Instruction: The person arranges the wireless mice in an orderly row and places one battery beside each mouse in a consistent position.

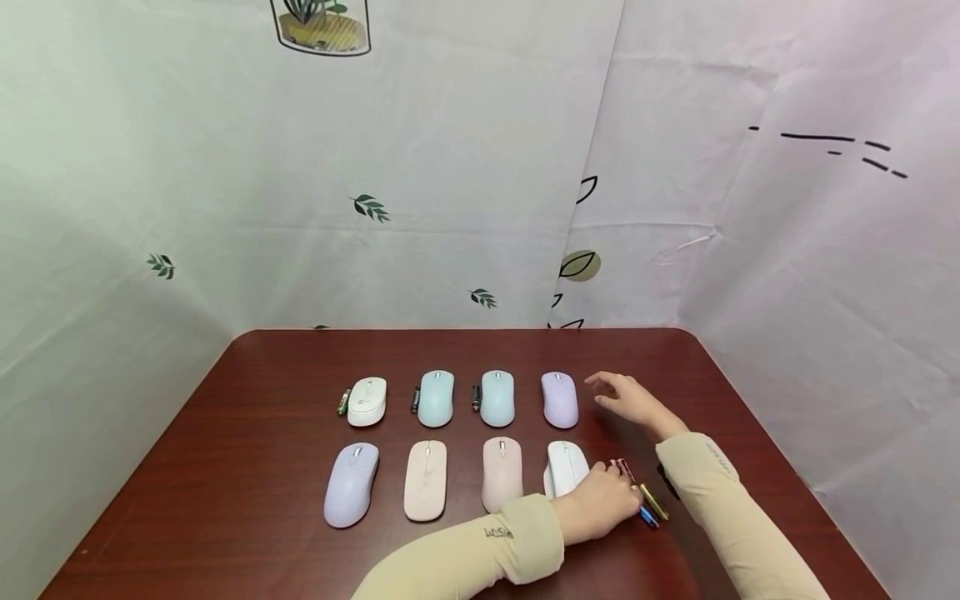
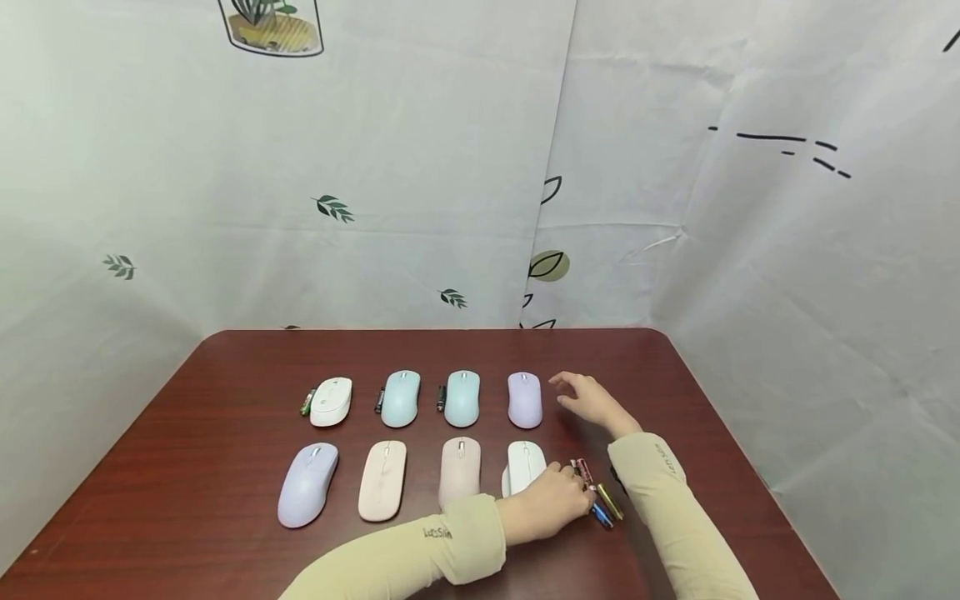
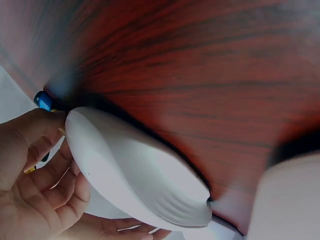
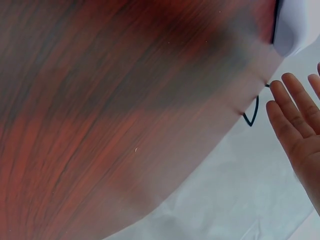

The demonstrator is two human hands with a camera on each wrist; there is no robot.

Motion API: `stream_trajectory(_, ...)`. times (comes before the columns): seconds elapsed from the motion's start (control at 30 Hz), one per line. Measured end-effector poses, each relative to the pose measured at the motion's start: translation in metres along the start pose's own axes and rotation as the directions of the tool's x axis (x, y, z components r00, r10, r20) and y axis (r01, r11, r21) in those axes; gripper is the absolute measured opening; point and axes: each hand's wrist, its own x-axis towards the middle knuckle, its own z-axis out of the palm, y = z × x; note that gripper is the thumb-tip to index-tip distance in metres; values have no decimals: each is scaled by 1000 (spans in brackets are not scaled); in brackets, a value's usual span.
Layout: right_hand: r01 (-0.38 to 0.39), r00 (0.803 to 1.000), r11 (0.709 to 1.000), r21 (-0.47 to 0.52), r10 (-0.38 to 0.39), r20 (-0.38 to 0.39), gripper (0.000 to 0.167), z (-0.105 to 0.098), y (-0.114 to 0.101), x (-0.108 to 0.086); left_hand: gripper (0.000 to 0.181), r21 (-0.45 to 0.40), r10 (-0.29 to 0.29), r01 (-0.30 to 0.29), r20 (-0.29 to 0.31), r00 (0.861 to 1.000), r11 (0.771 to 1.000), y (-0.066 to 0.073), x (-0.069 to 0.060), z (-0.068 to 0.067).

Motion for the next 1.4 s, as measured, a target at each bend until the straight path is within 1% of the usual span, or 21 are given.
stream_trajectory(0.07,1,1000,1000,-2,-1,2,27,1,0,0,13,-2,20,-20,-8,1000,1000,-1,-2,-1)
stream_trajectory(0.13,-4,1000,1000,-2,4,6,27,2,-1,0,17,-25,37,-37,-8,999,999,-3,-3,-2)
stream_trajectory(0.2,-6,1000,1000,-3,6,9,27,3,-2,0,19,-53,41,-42,-16,999,998,-4,-4,-4)
stream_trajectory(0.27,-3,1000,1000,-5,3,13,27,4,-3,1,18,-86,30,-32,-24,999,996,-6,-5,-5)
stream_trajectory(0.33,-7,1000,1000,-1,7,13,27,4,-4,1,18,-129,2,-7,-35,999,992,-8,-5,-6)
stream_trajectory(0.4,-6,1000,1000,6,6,14,27,5,-6,2,17,-166,-39,31,-43,998,986,-10,-5,-8)
stream_trajectory(0.5,-6,1000,1000,15,6,15,27,5,-6,4,16,-208,-94,83,-44,995,975,-14,-7,-9)
stream_trajectory(0.6,6,1000,1000,10,-7,26,27,7,-6,5,17,-242,-132,125,-14,991,962,-17,-11,-9)
stream_trajectory(0.7,4,1000,1000,15,-4,31,26,9,-7,5,19,-301,-163,165,31,986,939,-21,-15,-8)
stream_trajectory(0.77,2,999,1000,18,-2,33,26,9,-8,5,21,-360,-190,198,57,980,912,-26,-17,-7)
stream_trajectory(0.87,8,999,1000,18,-9,33,26,11,-10,7,23,-455,-234,243,78,969,856,-34,-20,-7)
stream_trajectory(0.9,13,999,1000,20,-14,34,26,11,-11,8,24,-486,-254,262,84,964,834,-37,-21,-6)
stream_trajectory(0.97,34,999,999,12,-35,39,26,12,-13,11,26,-544,-299,306,104,949,782,-43,-23,-6)
stream_trajectory(1.03,45,998,999,6,-45,40,26,12,-14,13,26,-578,-346,351,123,930,737,-49,-24,-5)
stream_trajectory(1.07,49,998,999,4,-49,42,27,12,-15,14,25,-588,-369,373,133,920,718,-52,-25,-4)
stream_trajectory(1.13,58,997,998,-5,-58,44,27,11,-18,16,23,-599,-411,416,155,898,684,-59,-26,-2)
stream_trajectory(1.2,58,998,998,-20,-58,38,28,12,-20,17,19,-598,-445,455,177,878,660,-67,-26,-1)
stream_trajectory(1.3,61,998,997,-45,-59,34,30,13,-23,21,18,-600,-481,513,231,846,614,-79,-27,2)
stream_trajectory(1.33,64,997,996,-61,-62,35,30,14,-24,22,20,-600,-488,534,257,834,595,-82,-27,2)
stream_trajectory(1.4,60,998,994,-92,-57,40,31,15,-26,25,27,-604,-493,565,304,815,562,-88,-27,3)
